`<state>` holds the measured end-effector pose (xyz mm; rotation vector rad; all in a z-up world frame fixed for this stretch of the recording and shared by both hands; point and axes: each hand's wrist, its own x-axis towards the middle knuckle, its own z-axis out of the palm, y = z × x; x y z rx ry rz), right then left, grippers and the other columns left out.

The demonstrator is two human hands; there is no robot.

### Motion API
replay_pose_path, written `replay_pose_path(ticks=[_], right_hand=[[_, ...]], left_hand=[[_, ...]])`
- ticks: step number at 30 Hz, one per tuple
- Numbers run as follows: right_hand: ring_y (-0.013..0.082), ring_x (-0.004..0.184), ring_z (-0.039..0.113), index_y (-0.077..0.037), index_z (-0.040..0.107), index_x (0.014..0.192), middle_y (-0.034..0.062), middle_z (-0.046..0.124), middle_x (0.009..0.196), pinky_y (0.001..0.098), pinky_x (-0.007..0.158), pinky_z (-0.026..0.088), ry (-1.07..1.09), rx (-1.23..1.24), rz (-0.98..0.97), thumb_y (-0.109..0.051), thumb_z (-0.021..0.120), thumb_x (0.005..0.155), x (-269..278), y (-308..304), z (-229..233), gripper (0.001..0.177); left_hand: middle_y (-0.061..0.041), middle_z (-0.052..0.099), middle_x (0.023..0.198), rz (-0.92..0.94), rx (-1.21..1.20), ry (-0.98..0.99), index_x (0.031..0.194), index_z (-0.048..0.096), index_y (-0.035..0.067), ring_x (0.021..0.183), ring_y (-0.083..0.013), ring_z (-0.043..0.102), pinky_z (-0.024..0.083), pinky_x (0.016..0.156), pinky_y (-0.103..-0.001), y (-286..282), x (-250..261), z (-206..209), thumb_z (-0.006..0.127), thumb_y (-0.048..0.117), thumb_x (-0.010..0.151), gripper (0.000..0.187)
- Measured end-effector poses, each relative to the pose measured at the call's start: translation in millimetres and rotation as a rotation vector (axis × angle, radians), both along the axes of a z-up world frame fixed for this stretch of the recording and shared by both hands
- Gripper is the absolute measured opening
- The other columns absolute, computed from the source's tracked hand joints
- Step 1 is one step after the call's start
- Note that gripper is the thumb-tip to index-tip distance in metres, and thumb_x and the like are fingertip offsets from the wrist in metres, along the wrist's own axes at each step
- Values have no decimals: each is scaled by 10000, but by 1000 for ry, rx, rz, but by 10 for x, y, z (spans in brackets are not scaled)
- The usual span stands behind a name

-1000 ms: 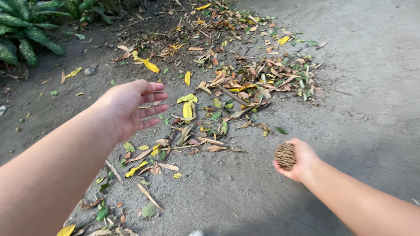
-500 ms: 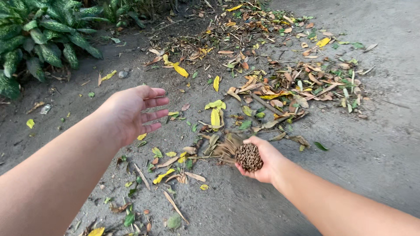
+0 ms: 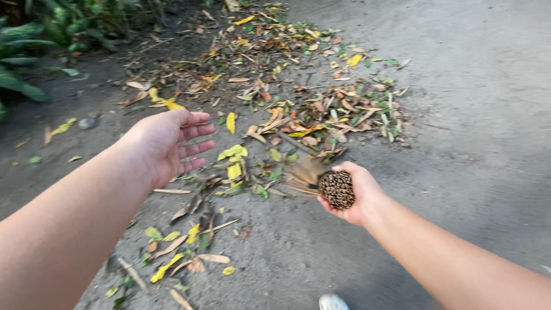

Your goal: The person sweeps dried leaves and debris on a dirt path using a small hand broom made of sticks.

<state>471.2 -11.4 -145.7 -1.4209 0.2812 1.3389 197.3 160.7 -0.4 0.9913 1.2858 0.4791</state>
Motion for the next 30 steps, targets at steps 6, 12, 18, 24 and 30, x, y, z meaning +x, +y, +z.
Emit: replay_pose_path(ticks=[6,12,18,24,30], right_hand=[[269,829,652,-95,588,943,94,653,907,454,714,605,-97,-124,-140,-293,614,896,989,-390,-391,205],[261,793,625,-128,601,892,76,638,823,471,717,577,-42,-285,-68,-316,603,906,1416,-558,-789,188],[269,745,630,-123,620,893,71,643,795,458,650,594,220,-79,340,-277,648,846,444,275,-833,163],[321,778,655,-23,624,1081,183,659,909,371,552,554,241,24,436,-317,659,819,207,819,-435,395],[331,763,696,53,650,1137,240,714,981,342,531,579,318,177,504,-390,643,785,616,820,-129,566]], left_hand=[[25,685,1119,12,-2,-12,1147,665,179,1070,-175,649,486,987,-427,-55,296,-40,482,272,1025,239],[22,678,1113,85,-42,-8,1179,654,182,1066,-177,656,478,965,-439,-165,446,-153,442,273,1030,275],[32,663,1089,183,-53,45,1163,668,177,1044,-182,652,463,957,-442,-291,390,-100,458,263,1019,269],[13,683,1086,284,15,95,1157,668,166,1042,-188,660,494,962,-457,-300,283,38,468,241,1011,259],[29,692,1108,243,1,75,1152,656,179,1051,-185,651,479,971,-462,-156,472,4,459,255,1014,253]])
